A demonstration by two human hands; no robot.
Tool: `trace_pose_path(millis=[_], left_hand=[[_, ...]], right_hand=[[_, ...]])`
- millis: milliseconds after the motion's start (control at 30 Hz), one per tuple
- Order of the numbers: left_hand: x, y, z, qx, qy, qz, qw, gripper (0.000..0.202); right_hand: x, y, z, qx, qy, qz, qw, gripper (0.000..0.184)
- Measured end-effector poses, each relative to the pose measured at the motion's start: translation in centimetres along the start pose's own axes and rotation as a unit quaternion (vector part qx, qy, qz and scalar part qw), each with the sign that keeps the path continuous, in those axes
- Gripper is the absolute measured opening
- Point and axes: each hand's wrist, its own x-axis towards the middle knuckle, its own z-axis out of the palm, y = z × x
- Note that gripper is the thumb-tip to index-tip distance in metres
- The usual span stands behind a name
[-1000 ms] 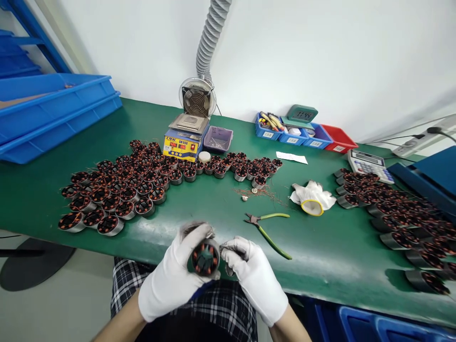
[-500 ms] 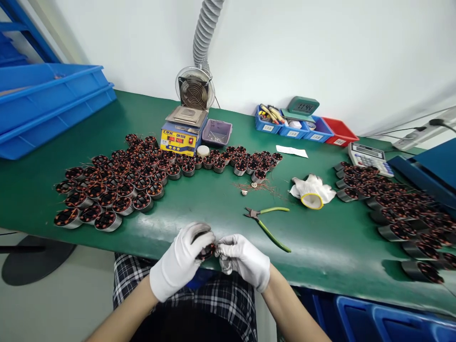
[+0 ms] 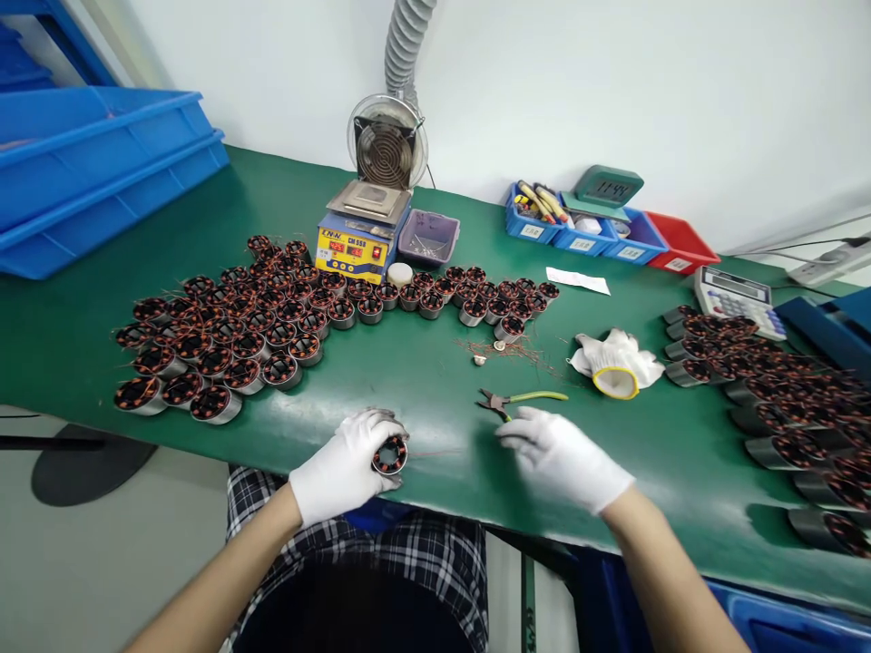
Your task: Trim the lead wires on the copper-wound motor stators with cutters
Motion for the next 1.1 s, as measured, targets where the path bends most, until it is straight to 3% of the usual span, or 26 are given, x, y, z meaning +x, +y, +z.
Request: trace_pose_path(millis=[67,133,200,333,400,467,567,633,700,767,833,967,1100], left_hand=[[0.0,1.0,-0.2,0.015,0.015,-0.006,1.0,0.054],[0.1,2.1,-0.3,0.032,0.018,-0.006,0.999,0.045],[0.5,2.9,-0.2,0.048,-0.003,-0.005,0.999,0.025],[1.1,3.4,0.2,0.072,-0.051,-0.014,0.996,0.019],[1.3,3.4,0.5,0.092,-0.059,-0.014,0.994,0.022],[1.3,3.3,0.7,0.107,-0.055,-0.018,0.993,0.024],[1.2,3.4,1.0,0.102,-0.04,-0.03,0.994,0.024],[1.2,3.5,1.2,0.096,-0.032,-0.038,0.994,0.024],[1.2,3.5,1.4,0.096,-0.026,-0.045,0.994,0.025],[1.2,3.5,1.6,0.1,-0.022,-0.049,0.994,0.025],[1.2,3.4,1.7,0.104,-0.019,-0.047,0.993,0.025],[1.1,3.2,1.9,0.109,-0.02,-0.04,0.993,0.023],[1.1,3.2,1.9,0.114,-0.02,-0.042,0.992,0.023]], right_hand=[[-0.6,2.8,0.7,-0.012,0.064,0.085,0.994,0.028],[-0.7,4.3,1.8,-0.075,0.141,0.138,0.978,0.049],[-0.4,4.2,3.1,-0.148,0.187,0.158,0.958,0.068],[0.4,2.1,4.6,-0.204,0.186,0.185,0.943,0.059],[0.5,1.2,4.9,-0.167,0.176,0.196,0.95,0.052],[0.3,0.5,5.1,-0.083,0.213,0.233,0.945,0.044],[-1.0,-1.0,5.1,0.139,0.298,0.313,0.891,0.04],[-2.3,-2.6,4.8,0.339,0.256,0.313,0.849,0.042],[-3.8,-4.4,4.3,0.49,0.125,0.277,0.817,0.039],[-4.8,-6.1,3.9,0.539,-0.011,0.243,0.806,0.032],[-5.1,-7.2,3.7,0.52,-0.096,0.218,0.82,0.023],[-4.0,-8.1,3.9,0.456,-0.11,0.179,0.865,0.015],[-3.1,-8.3,3.8,0.405,-0.108,0.169,0.892,0.011]])
